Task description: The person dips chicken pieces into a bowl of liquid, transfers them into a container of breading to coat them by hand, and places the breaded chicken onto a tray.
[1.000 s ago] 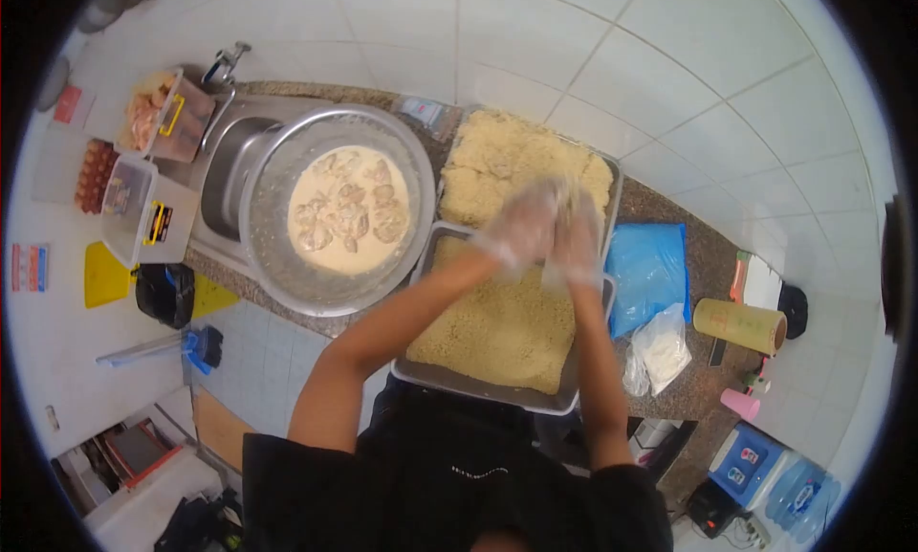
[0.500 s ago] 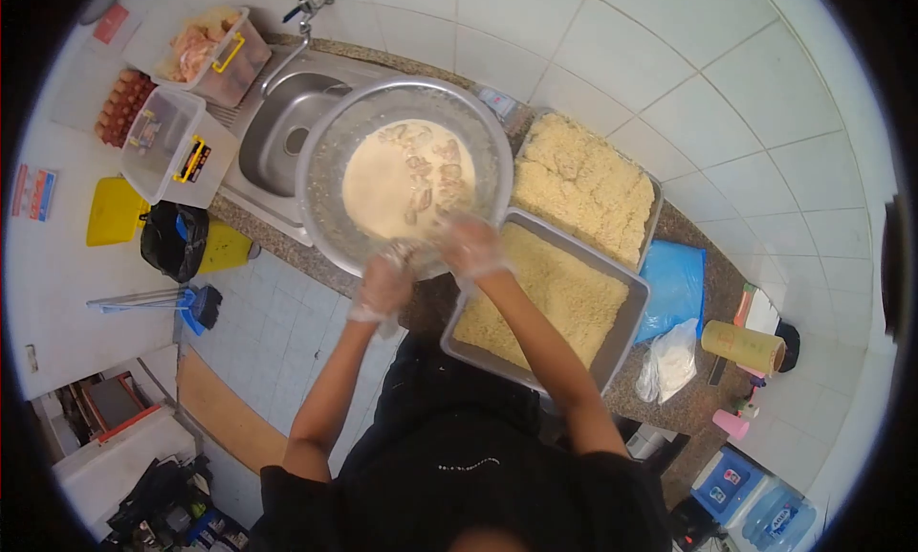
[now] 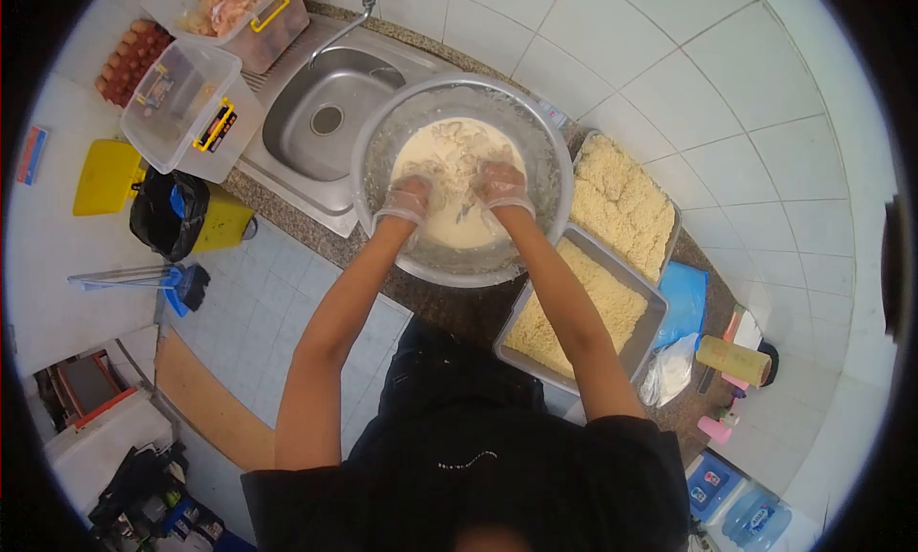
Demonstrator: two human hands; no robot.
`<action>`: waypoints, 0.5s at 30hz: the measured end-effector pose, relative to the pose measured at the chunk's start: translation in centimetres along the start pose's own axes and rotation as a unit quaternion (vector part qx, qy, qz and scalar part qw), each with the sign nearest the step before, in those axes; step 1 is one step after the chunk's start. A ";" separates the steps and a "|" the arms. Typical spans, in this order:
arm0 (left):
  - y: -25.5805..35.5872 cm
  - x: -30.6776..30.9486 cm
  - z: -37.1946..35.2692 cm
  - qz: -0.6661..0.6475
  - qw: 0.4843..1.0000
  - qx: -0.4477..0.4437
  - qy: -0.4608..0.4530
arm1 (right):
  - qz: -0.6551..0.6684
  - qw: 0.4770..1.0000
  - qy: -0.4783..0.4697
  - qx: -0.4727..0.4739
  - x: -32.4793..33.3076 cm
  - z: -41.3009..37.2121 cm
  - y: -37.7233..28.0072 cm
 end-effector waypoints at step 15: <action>-2.9 0.8 0.8 -0.058 0.979 0.074 -0.182 | -0.029 0.994 -0.098 -0.026 -1.6 0.2 0.4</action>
Point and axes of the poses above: each hand's wrist, its own z-axis towards the middle knuckle, its own x-axis out of the back of the hand, y = z × x, the point moved 8 cm from there along z, towards the middle knuckle, and after that the axes turned 14 degrees about -x, right-handed, at the moved point
